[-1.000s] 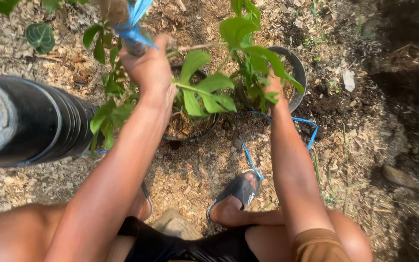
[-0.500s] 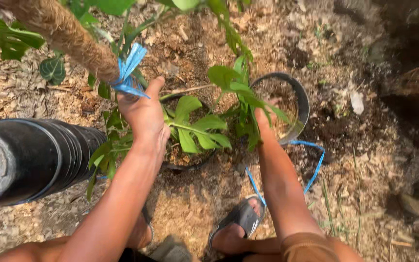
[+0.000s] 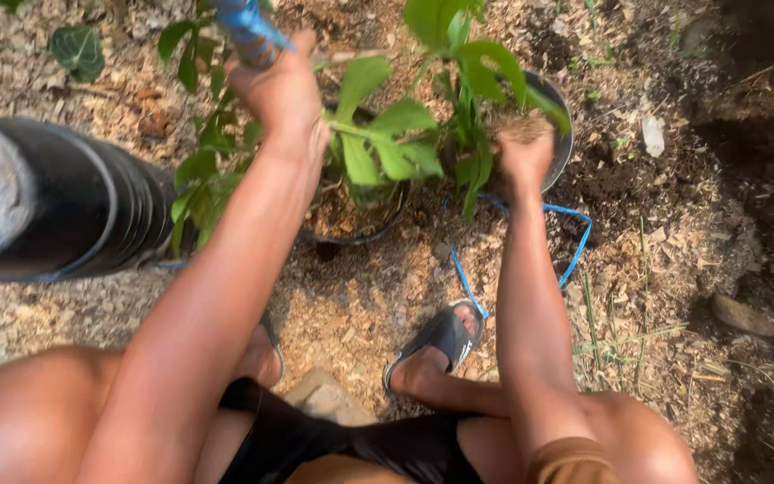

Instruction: The person ties a Monstera plant to a vertical coir stake using blue plastic ties. They wrap the ties around the plant stem and stake, then secure them by hand.

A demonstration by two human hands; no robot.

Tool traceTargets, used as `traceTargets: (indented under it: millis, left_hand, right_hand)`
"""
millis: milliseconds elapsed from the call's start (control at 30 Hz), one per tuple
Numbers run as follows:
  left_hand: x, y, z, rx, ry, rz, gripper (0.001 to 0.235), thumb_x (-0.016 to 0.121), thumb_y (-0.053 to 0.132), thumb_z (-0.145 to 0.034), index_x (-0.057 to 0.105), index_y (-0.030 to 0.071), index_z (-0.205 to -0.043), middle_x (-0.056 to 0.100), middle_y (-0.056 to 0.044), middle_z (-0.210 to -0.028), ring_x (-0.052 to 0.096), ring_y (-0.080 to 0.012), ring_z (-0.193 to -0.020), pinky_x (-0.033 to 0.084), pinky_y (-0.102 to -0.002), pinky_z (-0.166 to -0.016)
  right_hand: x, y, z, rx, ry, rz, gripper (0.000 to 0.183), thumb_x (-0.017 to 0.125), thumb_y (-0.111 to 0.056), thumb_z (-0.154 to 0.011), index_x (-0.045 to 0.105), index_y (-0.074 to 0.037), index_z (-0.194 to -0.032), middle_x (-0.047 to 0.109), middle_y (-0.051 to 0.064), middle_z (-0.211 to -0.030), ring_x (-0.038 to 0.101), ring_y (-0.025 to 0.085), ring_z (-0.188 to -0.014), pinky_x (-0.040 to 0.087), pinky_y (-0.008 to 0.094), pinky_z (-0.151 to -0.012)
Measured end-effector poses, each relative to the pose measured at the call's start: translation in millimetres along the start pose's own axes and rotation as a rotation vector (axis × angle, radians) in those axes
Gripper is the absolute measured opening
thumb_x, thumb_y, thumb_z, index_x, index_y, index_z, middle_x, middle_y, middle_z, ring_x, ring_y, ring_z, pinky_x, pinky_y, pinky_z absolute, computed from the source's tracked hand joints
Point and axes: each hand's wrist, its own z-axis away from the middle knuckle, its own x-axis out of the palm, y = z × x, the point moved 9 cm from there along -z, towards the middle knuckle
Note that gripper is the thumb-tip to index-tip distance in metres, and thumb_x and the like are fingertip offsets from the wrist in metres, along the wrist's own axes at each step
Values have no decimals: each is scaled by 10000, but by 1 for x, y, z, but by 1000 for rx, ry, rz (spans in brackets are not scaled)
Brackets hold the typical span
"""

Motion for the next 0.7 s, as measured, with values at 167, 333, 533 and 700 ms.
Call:
traceTargets:
  millis: [167, 333, 533, 700]
  left_hand:
    - [9, 4, 4, 15, 7, 42, 668, 891, 143, -657, 532, -50, -1187, 698, -198, -1085, 680, -256, -943, 539, -386, -871]
    - [7, 19, 16, -58, -8, -81, 759, 859, 175, -713, 434, -41, -1303, 659, -209, -1160, 683, -287, -1036, 547, -405, -925]
    - [-3, 34, 36, -138, -25, -286, 766, 830, 279, -757, 436, -18, -1343, 605, -255, -1220, 648, -331, -1128, 559, -460, -957]
    - [-8, 40, 36, -115, -71, -238, 799, 790, 330, -780, 389, -32, -1368, 634, -233, -1224, 684, -303, -1108, 572, -453, -943]
  right_hand:
    - [-43, -62, 93, 537, 95, -249, 253, 665, -67, -850, 566, -41, -1082, 644, 76, -801, 612, 196, -620, 526, 355, -540]
    - [14, -129, 201, 492, -112, -435, 276, 666, -36, -819, 654, 27, -1088, 679, 92, -817, 637, 173, -644, 551, 347, -551]
    - [117, -163, 251, 493, -224, -339, 670, 796, -259, -878, 456, -11, -1400, 607, 193, -1255, 615, 285, -1101, 520, 438, -940]
    - [101, -157, 260, 464, -205, 176, 889, 732, -435, -838, 374, -49, -1554, 422, 240, -1577, 457, 360, -1416, 381, 497, -1159]
